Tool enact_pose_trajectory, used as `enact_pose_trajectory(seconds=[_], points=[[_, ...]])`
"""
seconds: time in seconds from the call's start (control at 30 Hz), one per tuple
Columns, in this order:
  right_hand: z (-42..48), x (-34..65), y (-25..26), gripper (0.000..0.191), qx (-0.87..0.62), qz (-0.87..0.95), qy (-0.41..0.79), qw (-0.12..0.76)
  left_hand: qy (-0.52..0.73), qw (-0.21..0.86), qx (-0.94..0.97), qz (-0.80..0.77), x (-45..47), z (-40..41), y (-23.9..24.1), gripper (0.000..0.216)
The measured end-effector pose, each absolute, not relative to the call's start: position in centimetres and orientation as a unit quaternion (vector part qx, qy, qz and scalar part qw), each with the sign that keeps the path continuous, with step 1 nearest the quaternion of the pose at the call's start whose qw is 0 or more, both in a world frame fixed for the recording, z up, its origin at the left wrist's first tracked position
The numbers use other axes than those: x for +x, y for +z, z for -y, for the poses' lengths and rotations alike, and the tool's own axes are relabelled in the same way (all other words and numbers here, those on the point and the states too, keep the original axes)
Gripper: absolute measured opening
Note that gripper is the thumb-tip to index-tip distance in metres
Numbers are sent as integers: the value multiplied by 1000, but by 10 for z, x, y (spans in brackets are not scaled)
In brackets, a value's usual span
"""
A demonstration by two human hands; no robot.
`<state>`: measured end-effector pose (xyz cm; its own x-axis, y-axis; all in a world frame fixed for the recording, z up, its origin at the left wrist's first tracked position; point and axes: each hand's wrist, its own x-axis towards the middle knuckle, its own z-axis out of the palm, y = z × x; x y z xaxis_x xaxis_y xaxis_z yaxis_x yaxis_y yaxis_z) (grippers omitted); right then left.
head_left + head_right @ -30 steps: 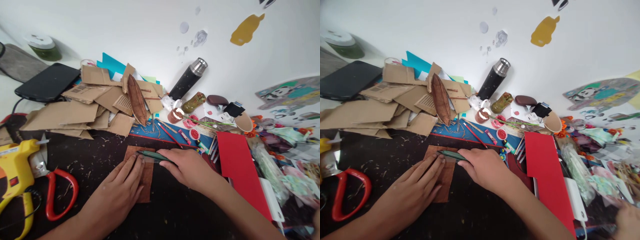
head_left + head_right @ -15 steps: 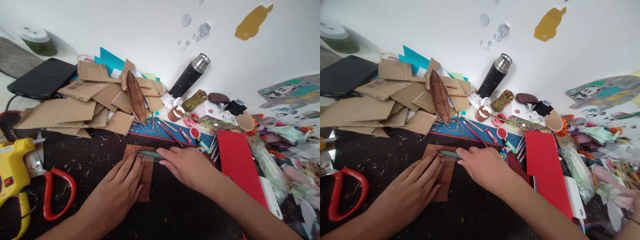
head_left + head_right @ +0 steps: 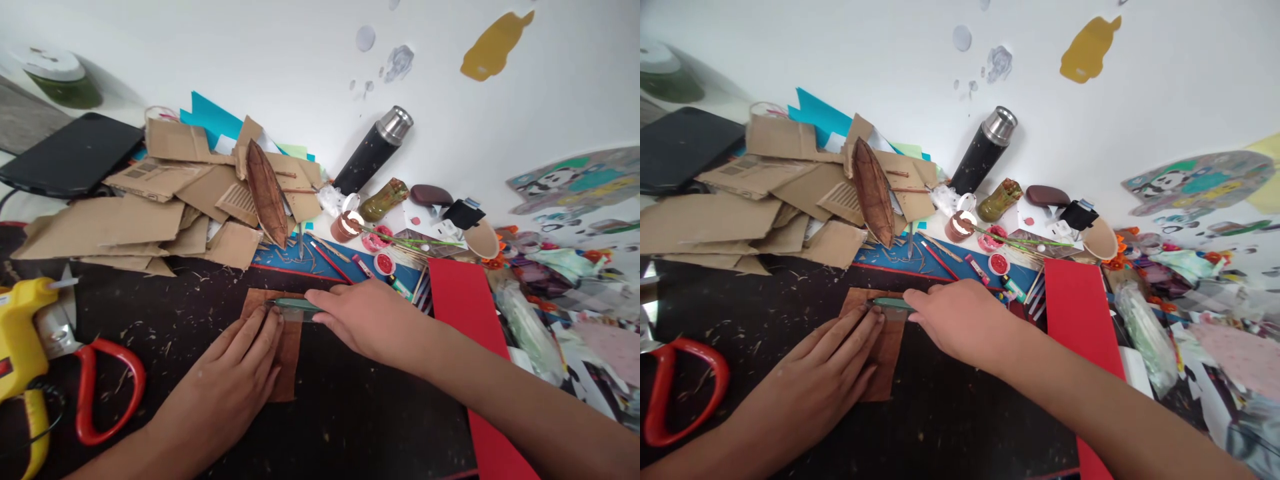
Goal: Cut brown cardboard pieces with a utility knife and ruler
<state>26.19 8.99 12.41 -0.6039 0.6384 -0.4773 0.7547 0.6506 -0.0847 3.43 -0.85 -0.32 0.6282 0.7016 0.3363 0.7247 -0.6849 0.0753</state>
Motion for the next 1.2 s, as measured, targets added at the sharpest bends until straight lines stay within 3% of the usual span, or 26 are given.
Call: enact_pose_trajectory(seconds=[0.3,1.2], points=[[-90,258,129,28,373,-888,-116,242,-168,30,-903,395,33,9,-3,53],[-90,263,129,28,366,-895,-107,234,-151,15,-906,395,32,10,-7,46]])
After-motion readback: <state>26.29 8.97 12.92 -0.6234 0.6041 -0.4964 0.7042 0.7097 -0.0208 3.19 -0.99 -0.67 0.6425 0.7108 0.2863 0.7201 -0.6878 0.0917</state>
